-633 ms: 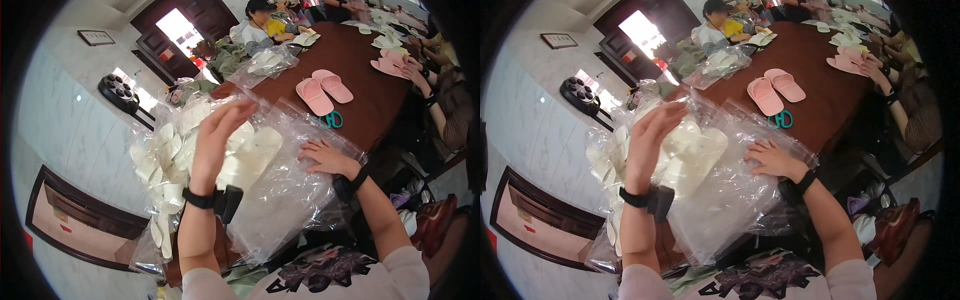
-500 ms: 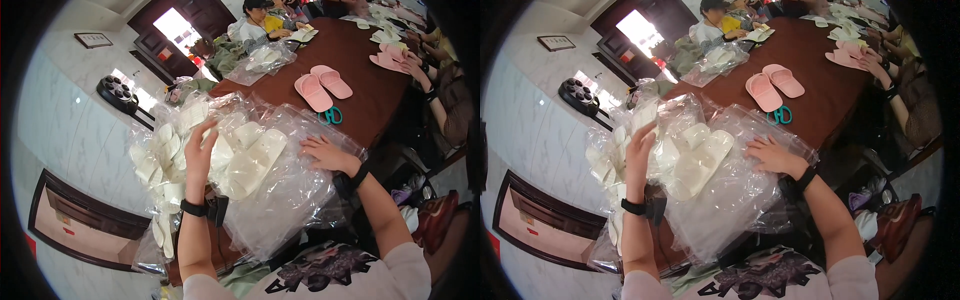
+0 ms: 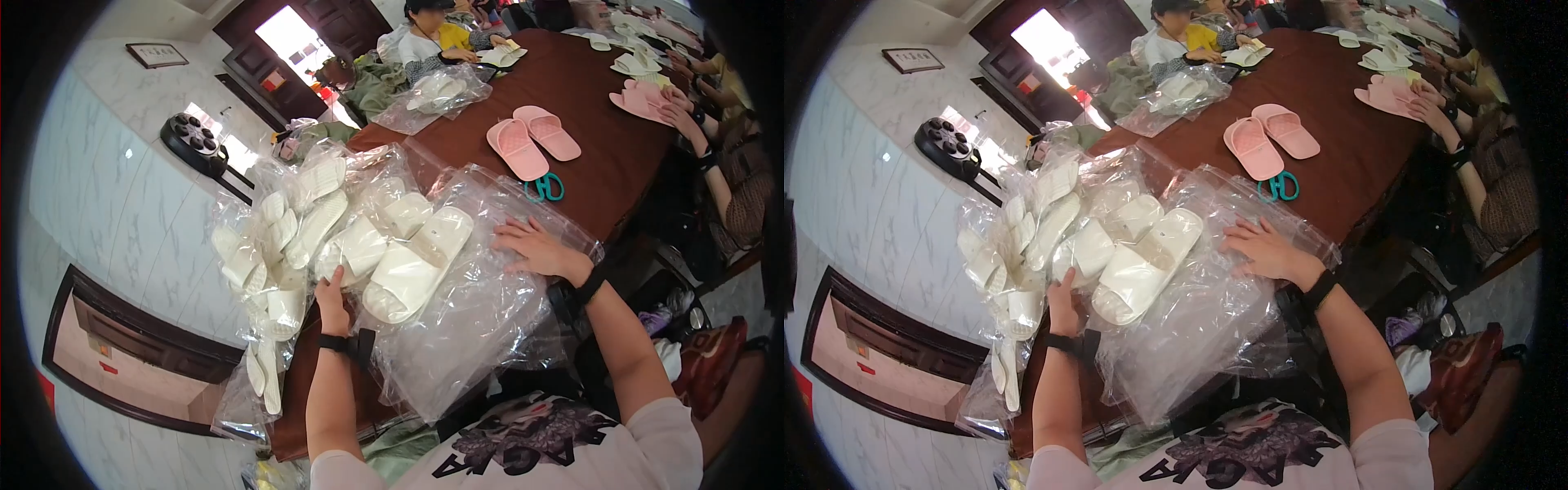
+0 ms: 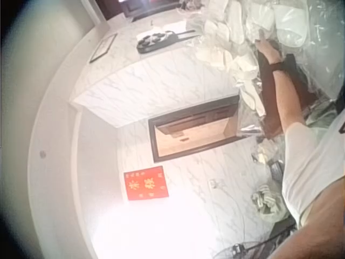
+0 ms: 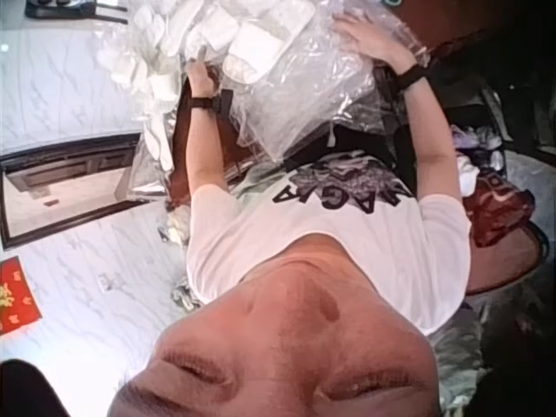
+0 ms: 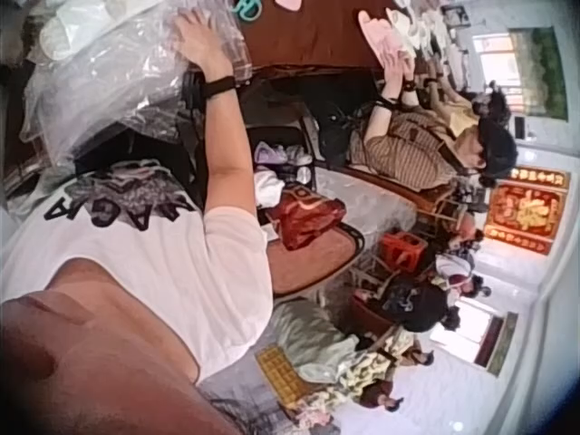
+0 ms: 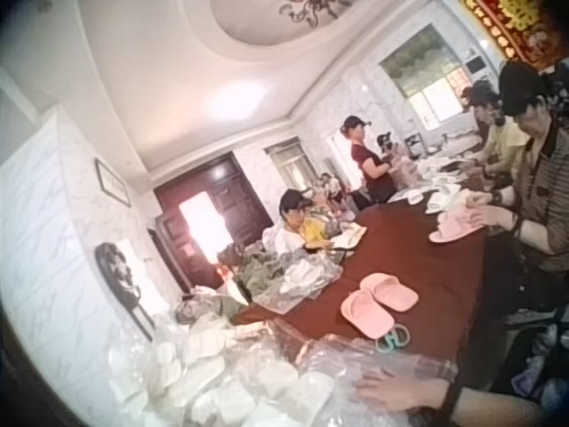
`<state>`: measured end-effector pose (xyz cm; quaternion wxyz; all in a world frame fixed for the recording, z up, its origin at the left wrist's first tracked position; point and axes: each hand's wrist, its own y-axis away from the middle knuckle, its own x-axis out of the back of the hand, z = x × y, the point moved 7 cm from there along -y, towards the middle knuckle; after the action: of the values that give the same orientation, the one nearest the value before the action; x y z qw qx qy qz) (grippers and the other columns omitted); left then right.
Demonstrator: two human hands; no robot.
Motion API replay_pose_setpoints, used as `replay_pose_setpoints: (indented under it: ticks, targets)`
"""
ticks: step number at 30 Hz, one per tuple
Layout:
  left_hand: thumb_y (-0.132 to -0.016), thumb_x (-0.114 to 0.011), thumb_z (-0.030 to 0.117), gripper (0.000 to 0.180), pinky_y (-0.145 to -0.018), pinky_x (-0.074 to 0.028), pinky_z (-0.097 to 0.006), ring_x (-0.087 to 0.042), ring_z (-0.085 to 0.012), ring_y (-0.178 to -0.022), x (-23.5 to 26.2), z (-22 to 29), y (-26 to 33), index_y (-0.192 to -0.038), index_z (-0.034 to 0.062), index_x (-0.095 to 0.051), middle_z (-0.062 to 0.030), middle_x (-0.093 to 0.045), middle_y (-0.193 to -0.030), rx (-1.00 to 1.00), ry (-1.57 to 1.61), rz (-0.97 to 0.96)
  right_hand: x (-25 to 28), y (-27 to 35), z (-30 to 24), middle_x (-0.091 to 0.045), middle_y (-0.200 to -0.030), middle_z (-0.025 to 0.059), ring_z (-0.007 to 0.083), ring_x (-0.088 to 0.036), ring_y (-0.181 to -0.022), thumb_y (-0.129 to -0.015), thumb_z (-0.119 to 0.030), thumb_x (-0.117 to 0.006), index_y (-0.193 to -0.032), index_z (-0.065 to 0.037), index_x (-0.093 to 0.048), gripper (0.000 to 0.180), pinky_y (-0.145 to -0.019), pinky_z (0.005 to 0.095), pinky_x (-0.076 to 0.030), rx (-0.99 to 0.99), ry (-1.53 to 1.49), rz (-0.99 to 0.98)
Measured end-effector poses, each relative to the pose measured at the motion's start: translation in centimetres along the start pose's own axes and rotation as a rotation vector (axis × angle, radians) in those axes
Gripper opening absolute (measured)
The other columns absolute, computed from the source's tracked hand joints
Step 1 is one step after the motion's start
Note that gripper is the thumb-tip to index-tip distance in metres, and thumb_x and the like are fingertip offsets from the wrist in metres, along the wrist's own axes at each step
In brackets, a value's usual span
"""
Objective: The recorder is packaging pairs of white and pink slippers into plastic bags.
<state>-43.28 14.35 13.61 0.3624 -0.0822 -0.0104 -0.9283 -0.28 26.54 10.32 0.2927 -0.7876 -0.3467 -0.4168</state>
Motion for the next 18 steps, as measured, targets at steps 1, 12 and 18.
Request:
replay_pose_setpoints:
  ticks: [1, 12, 18]
  targets:
    - [-0.092, -0.068, 0.022, 0.039, -0.070, -0.046, -0.029, -0.057, -0.0113, -0.086, 0.2, 1.0, -0.3, -0.120, -0.0033, -0.057, -0.0076, -0.064, -0.107, -0.042, 0.009, 0.023, -0.2, -0.2, 0.0, -0.036, -0.154, 0.0068, 0.0315, -0.019, -0.149, -0.083, -0.041, -0.068, -0.135, -0.021, -0.051, 0.058, -0.119, 0.0593, -0.009, 0.000, 0.000, 0.001]
    - [-0.101, -0.052, 0.021, 0.044, -0.082, -0.060, -0.048, -0.062, -0.0314, -0.109, -4.1, 18.8, 3.2, -0.138, -0.0003, -0.040, -0.0164, -0.055, -0.130, -0.403, 0.402, 0.023, -0.3, -0.1, 0.2, -0.035, -0.154, 0.0071, 0.0332, -0.020, -0.148, -0.083, -0.037, -0.069, -0.132, -0.021, -0.053, 0.055, -0.118, 0.0602, -0.010, 0.011, -0.001, 0.003]
    - [-0.104, -0.047, 0.022, 0.041, -0.107, -0.045, -0.049, -0.058, -0.0282, -0.116, -3.1, 22.1, 7.4, -0.134, -0.0064, -0.044, -0.0173, -0.057, -0.131, -0.387, 0.502, -0.191, -0.3, -0.4, 0.1, -0.036, -0.154, 0.0085, 0.0343, -0.020, -0.148, -0.084, -0.036, -0.067, -0.130, -0.020, -0.052, 0.051, -0.118, 0.0607, -0.010, 0.018, 0.008, 0.012]
